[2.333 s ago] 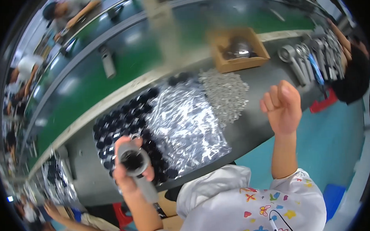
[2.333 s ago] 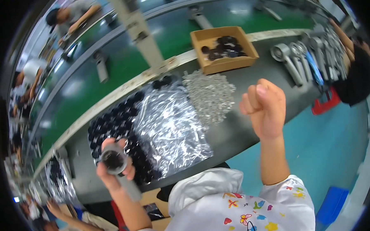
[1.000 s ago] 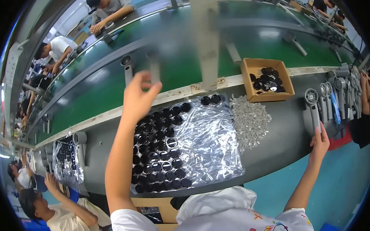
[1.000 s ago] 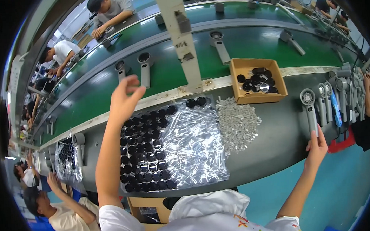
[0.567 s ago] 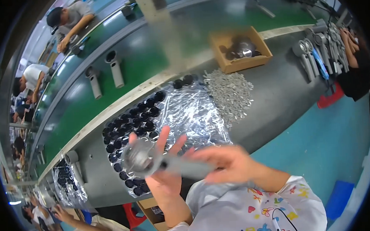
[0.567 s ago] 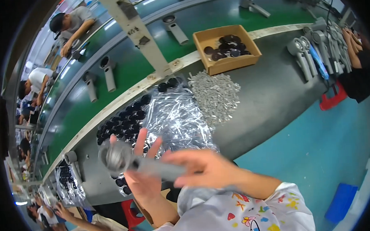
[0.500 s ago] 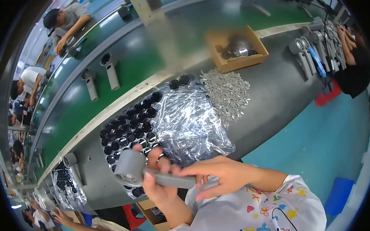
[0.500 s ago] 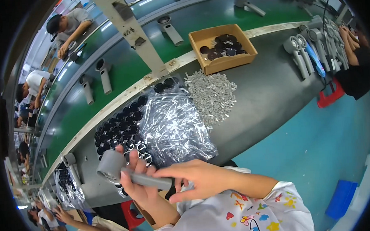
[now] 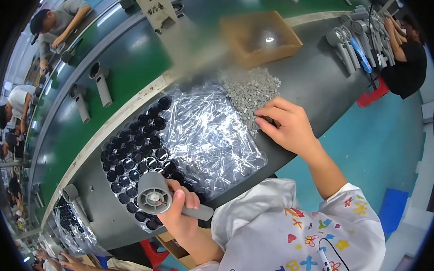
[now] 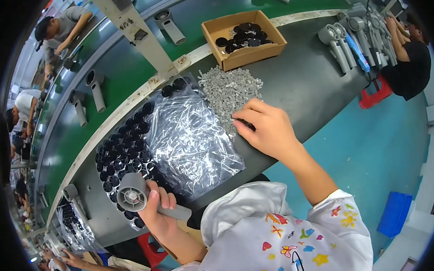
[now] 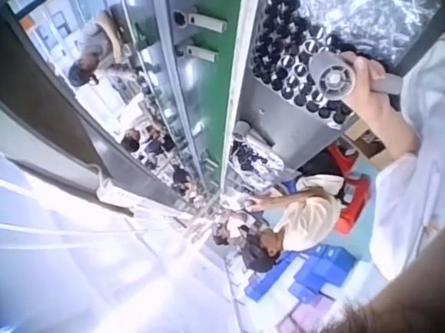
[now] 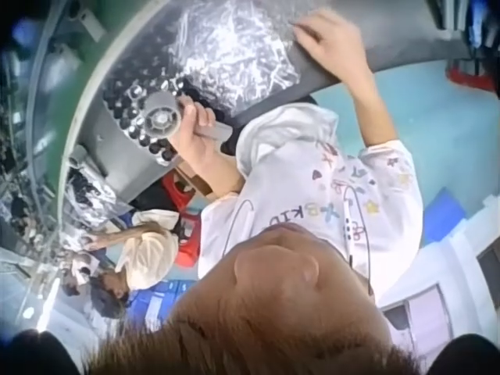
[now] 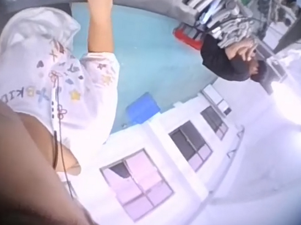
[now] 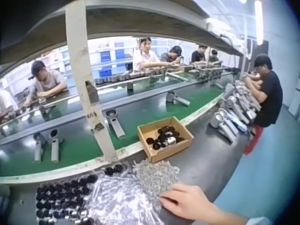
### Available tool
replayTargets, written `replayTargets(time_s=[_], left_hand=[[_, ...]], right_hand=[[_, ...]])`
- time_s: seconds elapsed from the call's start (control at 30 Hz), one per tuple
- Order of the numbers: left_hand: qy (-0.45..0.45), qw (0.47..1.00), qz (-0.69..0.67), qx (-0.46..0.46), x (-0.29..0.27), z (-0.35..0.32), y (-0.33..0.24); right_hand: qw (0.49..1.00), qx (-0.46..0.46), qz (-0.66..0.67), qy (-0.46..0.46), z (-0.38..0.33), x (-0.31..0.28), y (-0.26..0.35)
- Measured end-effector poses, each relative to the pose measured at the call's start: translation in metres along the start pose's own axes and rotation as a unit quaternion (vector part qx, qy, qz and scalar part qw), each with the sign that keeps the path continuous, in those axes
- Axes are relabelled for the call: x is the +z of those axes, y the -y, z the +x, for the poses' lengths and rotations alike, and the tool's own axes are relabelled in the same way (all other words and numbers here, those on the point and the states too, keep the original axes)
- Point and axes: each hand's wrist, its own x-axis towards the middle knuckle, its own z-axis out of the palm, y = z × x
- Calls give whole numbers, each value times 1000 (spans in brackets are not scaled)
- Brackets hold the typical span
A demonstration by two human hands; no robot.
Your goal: The person assembles electronic motor components by manually inserting small metal contacts into a cylindrical motor housing on a workbench.
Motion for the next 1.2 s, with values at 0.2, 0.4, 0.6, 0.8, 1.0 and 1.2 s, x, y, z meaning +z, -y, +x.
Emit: replayTargets(time_s=[0.2, 0.4, 0.6, 0.8, 1.0, 1.2], left_hand=[[-26, 1000, 16, 1, -1, -2, 1], [-26, 999, 32, -2, 11, 4, 4], [28, 998, 43, -29, 23, 7, 12], [49, 993, 88, -57, 28, 10, 21], [75, 986, 134, -60, 36, 9, 19], [80, 988, 125, -51, 34, 5, 16]], right_hand=[[1000, -6, -1, 5, 5, 1, 0], [998, 45, 46, 26, 16, -12, 3], [994, 26, 91, 51, 31, -17, 4], [982, -10, 139, 128, 46, -20, 31], [962, -190, 87, 177, 54, -1, 75], [942, -244, 25, 230, 55, 8, 93]])
